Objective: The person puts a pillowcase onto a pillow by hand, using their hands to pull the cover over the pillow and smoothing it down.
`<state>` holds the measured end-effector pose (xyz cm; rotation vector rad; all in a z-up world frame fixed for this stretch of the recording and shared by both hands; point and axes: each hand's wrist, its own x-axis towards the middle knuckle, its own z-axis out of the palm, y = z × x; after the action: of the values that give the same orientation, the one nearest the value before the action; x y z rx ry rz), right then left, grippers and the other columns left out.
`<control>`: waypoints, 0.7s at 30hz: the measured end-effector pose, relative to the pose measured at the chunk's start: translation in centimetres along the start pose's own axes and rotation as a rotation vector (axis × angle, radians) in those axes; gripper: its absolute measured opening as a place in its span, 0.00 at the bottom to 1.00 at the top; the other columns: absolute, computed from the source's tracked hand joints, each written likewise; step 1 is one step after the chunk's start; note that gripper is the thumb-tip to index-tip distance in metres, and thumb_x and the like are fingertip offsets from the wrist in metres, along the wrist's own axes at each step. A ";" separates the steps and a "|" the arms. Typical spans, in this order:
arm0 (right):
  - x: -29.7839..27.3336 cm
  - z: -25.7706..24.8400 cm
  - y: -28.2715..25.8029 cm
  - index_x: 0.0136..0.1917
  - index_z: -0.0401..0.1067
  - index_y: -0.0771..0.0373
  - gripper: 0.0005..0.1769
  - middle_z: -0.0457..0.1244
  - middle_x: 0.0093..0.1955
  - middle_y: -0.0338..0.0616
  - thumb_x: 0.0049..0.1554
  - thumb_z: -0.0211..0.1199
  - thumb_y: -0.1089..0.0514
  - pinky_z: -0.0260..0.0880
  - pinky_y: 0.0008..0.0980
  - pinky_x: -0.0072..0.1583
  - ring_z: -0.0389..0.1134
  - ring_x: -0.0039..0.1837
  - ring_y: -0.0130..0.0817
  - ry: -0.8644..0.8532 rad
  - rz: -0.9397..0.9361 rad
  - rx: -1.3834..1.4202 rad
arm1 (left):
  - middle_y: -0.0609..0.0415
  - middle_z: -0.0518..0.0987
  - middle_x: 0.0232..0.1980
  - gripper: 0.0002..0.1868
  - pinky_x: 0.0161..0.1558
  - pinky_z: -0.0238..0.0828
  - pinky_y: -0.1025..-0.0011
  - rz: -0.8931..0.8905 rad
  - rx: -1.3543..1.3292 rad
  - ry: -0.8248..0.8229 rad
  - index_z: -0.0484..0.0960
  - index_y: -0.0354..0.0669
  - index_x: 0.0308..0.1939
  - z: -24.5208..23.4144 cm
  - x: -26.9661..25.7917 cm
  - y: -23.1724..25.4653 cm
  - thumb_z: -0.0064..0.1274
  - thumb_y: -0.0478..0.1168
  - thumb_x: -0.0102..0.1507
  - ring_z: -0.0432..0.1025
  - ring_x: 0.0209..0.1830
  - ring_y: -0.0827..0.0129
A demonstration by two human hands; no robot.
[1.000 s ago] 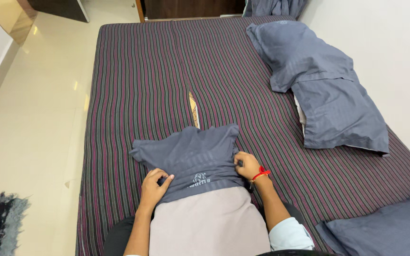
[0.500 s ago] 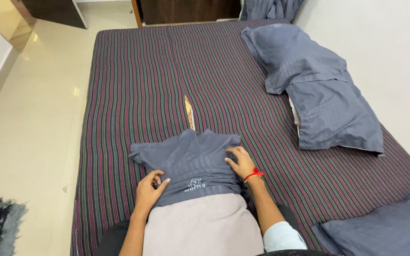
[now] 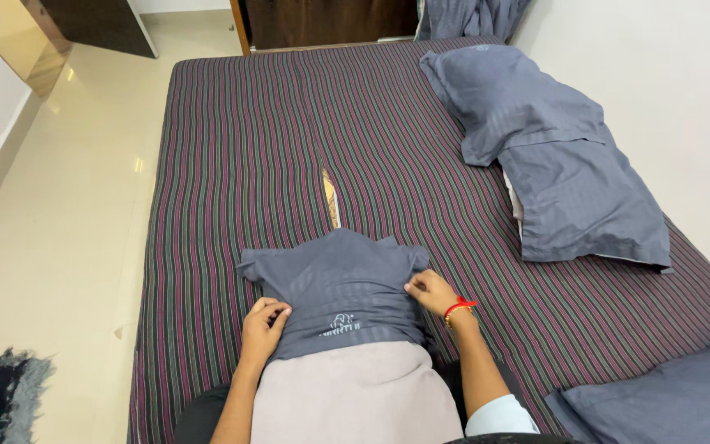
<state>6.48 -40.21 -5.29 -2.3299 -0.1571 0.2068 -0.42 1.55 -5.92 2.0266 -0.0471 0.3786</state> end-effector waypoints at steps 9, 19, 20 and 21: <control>6.0 3.2 0.0 0.70 0.61 0.78 0.54 0.60 0.69 0.65 0.57 0.64 0.25 0.58 0.43 0.70 0.61 0.71 0.52 0.379 0.429 0.408 | 0.46 0.75 0.64 0.37 0.60 0.65 0.66 -0.591 -0.289 0.092 0.69 0.39 0.67 -0.4 1.9 -0.9 0.64 0.50 0.58 0.70 0.63 0.59; 11.3 1.1 0.6 0.58 0.73 0.71 0.17 0.68 0.57 0.52 0.59 0.67 0.59 0.69 0.39 0.62 0.70 0.57 0.39 0.334 0.114 1.249 | 0.41 0.68 0.73 0.49 0.70 0.62 0.57 -0.751 -0.677 -0.014 0.56 0.40 0.78 -0.1 5.9 0.1 0.63 0.48 0.57 0.65 0.73 0.52; 11.7 0.8 0.6 0.58 0.73 0.70 0.14 0.68 0.57 0.48 0.61 0.65 0.61 0.68 0.37 0.63 0.69 0.58 0.36 0.420 0.005 1.292 | 0.41 0.71 0.72 0.48 0.69 0.66 0.57 -0.674 -0.725 0.022 0.59 0.41 0.77 -0.3 6.0 0.6 0.63 0.44 0.55 0.68 0.71 0.52; 11.9 0.7 0.5 0.59 0.72 0.69 0.15 0.68 0.58 0.47 0.61 0.65 0.62 0.68 0.36 0.63 0.69 0.58 0.35 0.464 -0.048 1.266 | 0.42 0.70 0.72 0.48 0.68 0.66 0.59 -0.571 -0.732 0.058 0.59 0.42 0.77 -0.5 6.1 1.0 0.63 0.41 0.55 0.67 0.71 0.54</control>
<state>18.04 -37.91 -7.33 -1.0596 0.1313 -0.2222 5.05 2.34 -3.07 1.2290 0.3717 0.0347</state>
